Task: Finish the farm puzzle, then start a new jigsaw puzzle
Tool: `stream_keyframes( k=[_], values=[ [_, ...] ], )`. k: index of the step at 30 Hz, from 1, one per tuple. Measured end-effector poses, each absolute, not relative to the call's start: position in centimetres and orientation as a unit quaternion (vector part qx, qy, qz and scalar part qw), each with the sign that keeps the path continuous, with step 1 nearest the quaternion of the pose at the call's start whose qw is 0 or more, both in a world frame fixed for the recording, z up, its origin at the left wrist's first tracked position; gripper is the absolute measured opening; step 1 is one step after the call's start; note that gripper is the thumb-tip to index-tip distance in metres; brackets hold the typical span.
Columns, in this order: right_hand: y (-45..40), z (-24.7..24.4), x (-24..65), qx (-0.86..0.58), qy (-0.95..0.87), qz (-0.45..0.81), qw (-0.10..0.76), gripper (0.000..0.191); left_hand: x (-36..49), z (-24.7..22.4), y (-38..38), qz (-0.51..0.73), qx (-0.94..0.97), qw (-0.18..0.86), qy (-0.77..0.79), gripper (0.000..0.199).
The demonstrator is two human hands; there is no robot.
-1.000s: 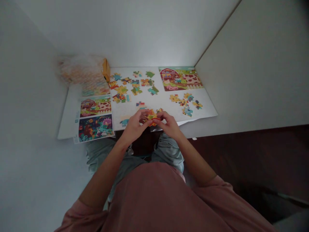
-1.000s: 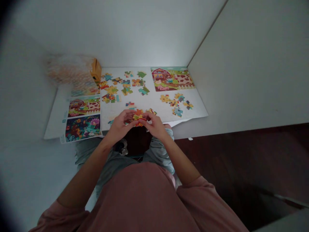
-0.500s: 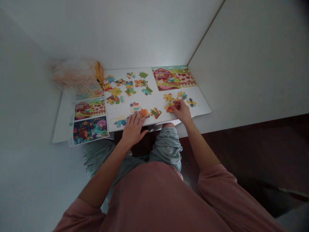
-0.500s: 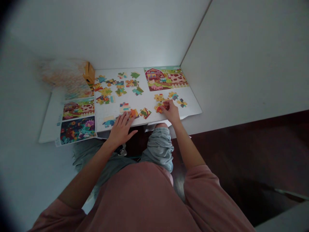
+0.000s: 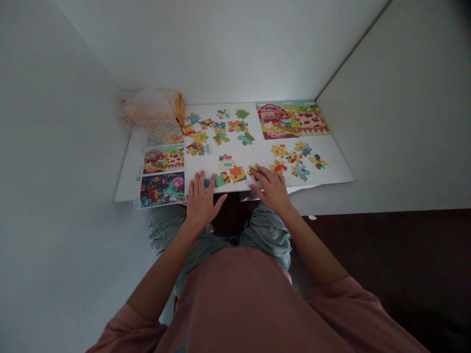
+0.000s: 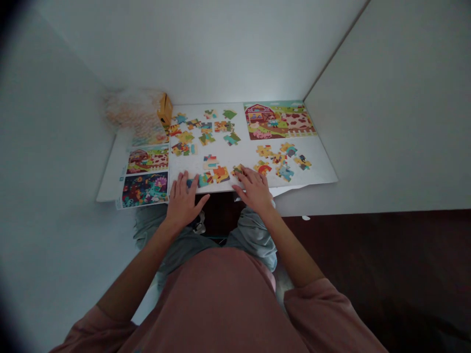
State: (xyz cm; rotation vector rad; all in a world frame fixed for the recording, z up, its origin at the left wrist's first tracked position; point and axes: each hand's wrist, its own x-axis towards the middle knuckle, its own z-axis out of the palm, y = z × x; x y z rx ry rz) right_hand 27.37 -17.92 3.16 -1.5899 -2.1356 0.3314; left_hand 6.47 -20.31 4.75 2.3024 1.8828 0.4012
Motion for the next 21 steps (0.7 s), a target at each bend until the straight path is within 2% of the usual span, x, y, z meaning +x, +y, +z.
stream_keyframes(
  k=[6, 21],
  values=[
    [-16.2, 3.0, 26.3, -0.573, -0.776, 0.101, 0.244, 0.049, 5.8, 4.3, -18.8, 0.154, 0.763, 0.073, 0.623, 0.048],
    [-14.9, 2.4, 20.8, -0.544, -0.815, 0.058, 0.194, 0.043, 4.3, 2.8, -14.8, 0.192, 0.753, 0.027, 0.629, 0.044]
  ],
)
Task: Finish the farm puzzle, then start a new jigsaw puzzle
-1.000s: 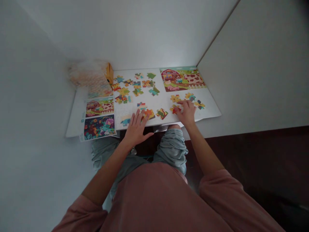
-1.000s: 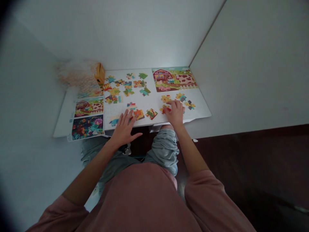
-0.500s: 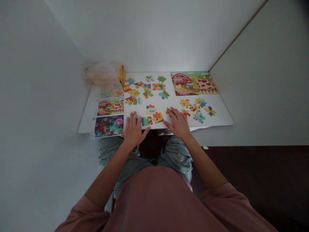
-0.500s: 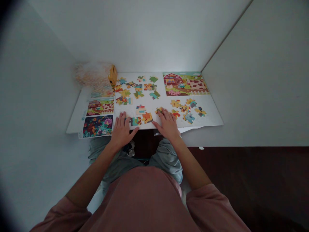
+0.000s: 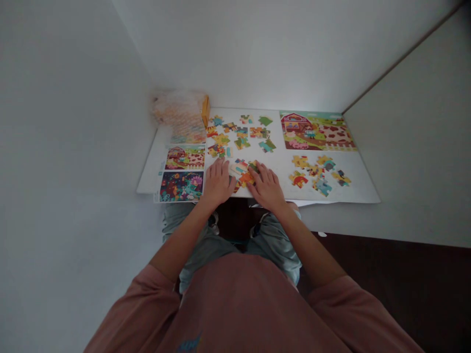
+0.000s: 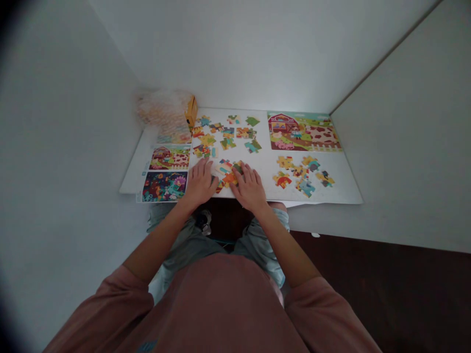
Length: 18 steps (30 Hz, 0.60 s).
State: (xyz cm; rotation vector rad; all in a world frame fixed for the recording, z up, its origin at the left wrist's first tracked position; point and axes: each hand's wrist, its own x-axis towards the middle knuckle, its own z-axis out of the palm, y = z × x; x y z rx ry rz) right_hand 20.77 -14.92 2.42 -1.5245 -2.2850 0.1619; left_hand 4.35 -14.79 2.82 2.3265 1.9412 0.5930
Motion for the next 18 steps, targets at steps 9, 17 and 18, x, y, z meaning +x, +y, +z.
stream_keyframes(
  k=[9, 17, 18],
  values=[
    [-14.6, 2.5, 20.6, -0.546, -0.802, 0.073, 0.233, 0.052, 0.1, 2.3, -8.8, 0.224, 0.680, -0.005, 0.698, 0.036],
    [-14.6, 2.3, 20.6, -0.547, -0.796, 0.077, 0.250, 0.054, -1.3, 1.5, -7.3, 0.272, 0.673, 0.066, 0.685, 0.034],
    [-14.6, 2.3, 20.6, -0.548, -0.794, 0.079, 0.251, 0.054, -1.3, 1.6, -7.4, 0.286, 0.675, 0.073, 0.676, 0.034]
  ],
)
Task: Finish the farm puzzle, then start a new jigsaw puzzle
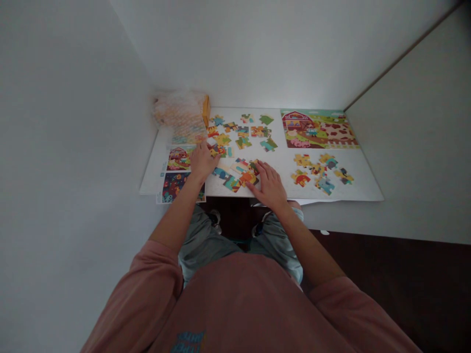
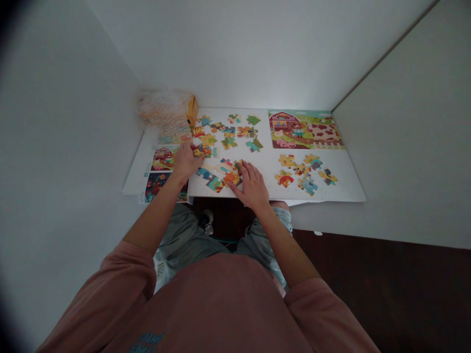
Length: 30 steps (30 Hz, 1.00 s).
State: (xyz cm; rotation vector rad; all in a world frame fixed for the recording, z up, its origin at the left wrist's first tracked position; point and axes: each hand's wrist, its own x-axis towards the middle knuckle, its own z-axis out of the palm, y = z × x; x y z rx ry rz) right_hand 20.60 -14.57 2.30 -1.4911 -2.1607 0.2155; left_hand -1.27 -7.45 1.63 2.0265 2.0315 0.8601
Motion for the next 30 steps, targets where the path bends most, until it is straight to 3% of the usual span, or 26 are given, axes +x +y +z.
stream_keyframes(
  k=[3, 9, 16, 20, 25, 30],
  values=[
    [-14.6, 2.3, 20.5, -0.552, -0.788, 0.086, 0.257, 0.054, -0.9, 2.6, -8.0, 0.337, 0.678, 0.124, 0.642, 0.028],
    [-14.5, 2.3, 20.8, -0.553, -0.776, 0.108, 0.285, 0.050, 0.6, 4.5, -10.1, 0.411, 0.644, 0.328, 0.556, 0.028],
    [-14.5, 2.1, 22.1, -0.516, -0.747, 0.221, 0.355, 0.034, 4.7, 4.2, -13.1, 0.399, 0.649, 0.451, 0.465, 0.025],
    [-14.5, 2.0, 22.4, -0.535, -0.727, 0.261, 0.341, 0.028, 6.4, 4.1, -14.0, 0.358, 0.688, 0.387, 0.498, 0.026],
    [-14.2, 2.7, 22.1, -0.567, -0.743, 0.198, 0.296, 0.034, 5.9, 4.2, -15.3, 0.287, 0.747, 0.164, 0.577, 0.041],
    [-14.0, 3.0, 22.3, -0.550, -0.771, 0.163, 0.277, 0.040, 5.1, 4.0, -16.2, 0.184, 0.767, 0.107, 0.605, 0.044]
  ],
)
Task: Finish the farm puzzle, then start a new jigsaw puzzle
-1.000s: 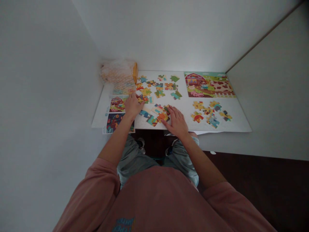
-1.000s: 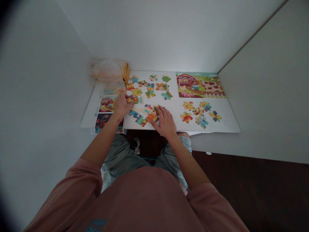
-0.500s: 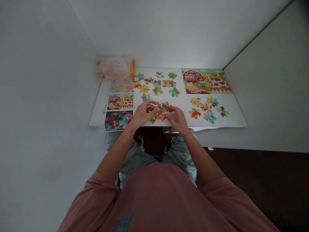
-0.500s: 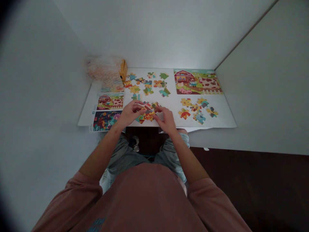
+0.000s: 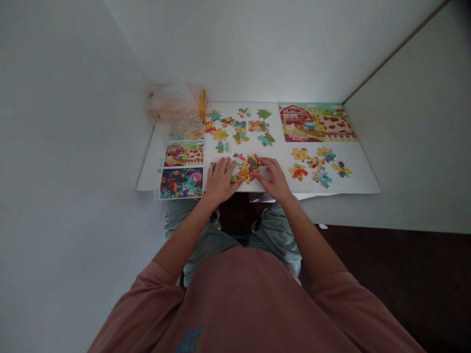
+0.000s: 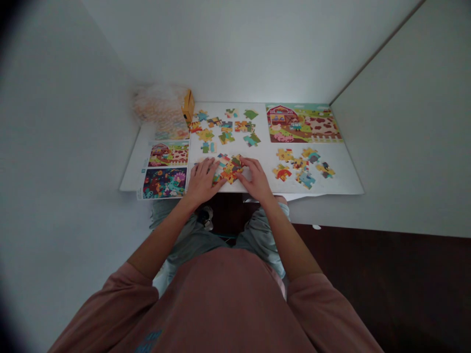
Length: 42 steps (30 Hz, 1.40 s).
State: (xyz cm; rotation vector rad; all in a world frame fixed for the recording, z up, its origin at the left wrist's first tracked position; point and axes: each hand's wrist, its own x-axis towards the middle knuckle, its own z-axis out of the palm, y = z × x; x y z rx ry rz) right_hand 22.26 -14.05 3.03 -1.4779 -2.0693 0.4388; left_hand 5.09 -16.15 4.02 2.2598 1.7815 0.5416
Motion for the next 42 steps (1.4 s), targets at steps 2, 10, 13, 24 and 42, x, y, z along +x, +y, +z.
stream_keyframes(
  k=[2, 10, 13, 24, 42],
  values=[
    [-14.0, 2.9, 22.5, -0.547, -0.773, 0.167, 0.276, 0.037, 4.9, 4.0, -16.1, 0.166, 0.772, 0.099, 0.606, 0.046],
    [-13.8, 2.4, 22.4, -0.531, -0.779, 0.162, 0.291, 0.033, 2.9, 3.7, -13.2, 0.193, 0.752, 0.051, 0.629, 0.046],
    [-13.8, 2.5, 22.3, -0.538, -0.779, 0.154, 0.282, 0.033, 2.1, 3.4, -10.9, 0.192, 0.731, 0.029, 0.654, 0.039],
    [-13.8, 2.5, 22.5, -0.547, -0.772, 0.155, 0.284, 0.031, 1.1, 3.1, -7.2, 0.238, 0.691, 0.115, 0.673, 0.032],
    [-13.6, 1.7, 22.5, -0.551, -0.756, 0.157, 0.317, 0.029, 0.4, 4.4, -11.6, 0.225, 0.726, 0.091, 0.643, 0.027]
  ],
)
